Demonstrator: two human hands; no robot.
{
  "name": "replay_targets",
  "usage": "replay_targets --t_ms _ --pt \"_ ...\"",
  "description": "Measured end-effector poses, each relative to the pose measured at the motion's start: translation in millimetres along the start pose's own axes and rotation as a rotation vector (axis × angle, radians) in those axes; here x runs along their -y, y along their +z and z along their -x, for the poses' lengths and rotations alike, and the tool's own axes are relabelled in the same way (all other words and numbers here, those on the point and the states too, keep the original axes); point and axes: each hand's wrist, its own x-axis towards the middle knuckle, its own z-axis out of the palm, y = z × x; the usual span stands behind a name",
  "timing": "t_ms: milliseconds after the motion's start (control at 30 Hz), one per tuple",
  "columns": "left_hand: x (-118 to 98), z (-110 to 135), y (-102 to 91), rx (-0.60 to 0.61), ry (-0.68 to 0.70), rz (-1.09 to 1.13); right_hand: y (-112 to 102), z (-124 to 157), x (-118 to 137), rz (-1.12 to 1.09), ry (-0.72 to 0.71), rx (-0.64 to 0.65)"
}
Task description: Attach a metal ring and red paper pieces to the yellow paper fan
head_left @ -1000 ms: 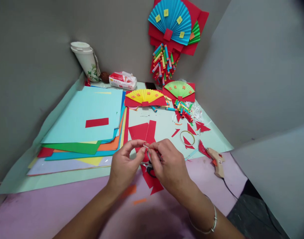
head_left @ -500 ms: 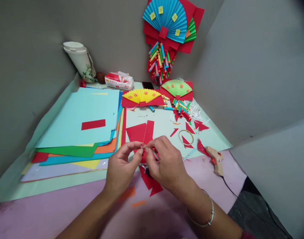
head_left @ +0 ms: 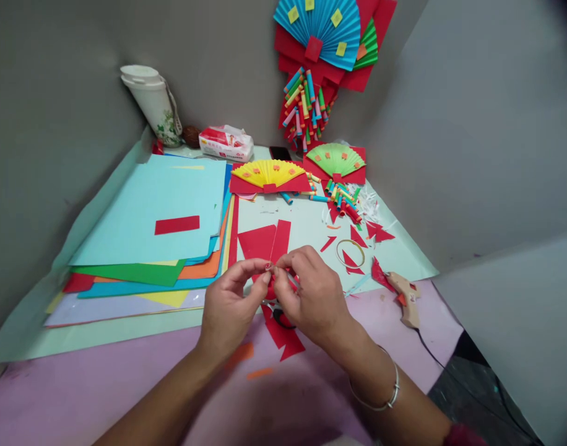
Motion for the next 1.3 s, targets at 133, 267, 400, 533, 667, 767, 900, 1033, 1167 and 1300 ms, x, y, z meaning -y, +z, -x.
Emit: replay_targets --t_ms 133,267,400,533,667,767,900,1033,1167,1300 --pt "0.5 0.0 0.9 -0.005 0.007 -0.005 1.2 -1.5 -1.6 -0.02 0.015 0.017" --pt "2.4 0.0 -0.1 -0.004 0.018 -0.05 2.3 -1.8 -3.1 -0.037 0.028 0.03" --pt "8.0 1.3 -3.0 0.0 0.04 -0.122 2.4 -1.8 -3.9 -0.074 0.043 0.04" --pt "11.2 2.0 -5.6 -0.015 0.072 -0.23 3.3 -2.3 -4.8 -0.115 0.056 0.049" --pt "8.2 -1.2 -6.2 0.002 0.039 -0.325 6.7 -2.8 -7.3 -0.121 0.082 0.067" --pt "4.8 -3.9 -5.9 0.019 0.028 -0.354 9.5 -2.9 -8.8 -0.103 0.093 0.073" --pt "2.1 -5.2 -6.4 0.057 0.014 -0.309 11.3 -2.8 -8.2 -0.09 0.111 0.079" --pt "0.8 -6.2 -8.4 0.07 -0.028 -0.244 11.0 -2.8 -6.5 -0.093 0.105 0.075" --pt "-0.3 -7.6 -9.7 0.076 -0.014 -0.251 11.3 -2.5 -6.1 -0.108 0.099 0.08" --pt "-0.4 -7.1 -9.4 0.041 0.008 -0.281 14.0 -3.0 -7.9 -0.139 0.108 0.072"
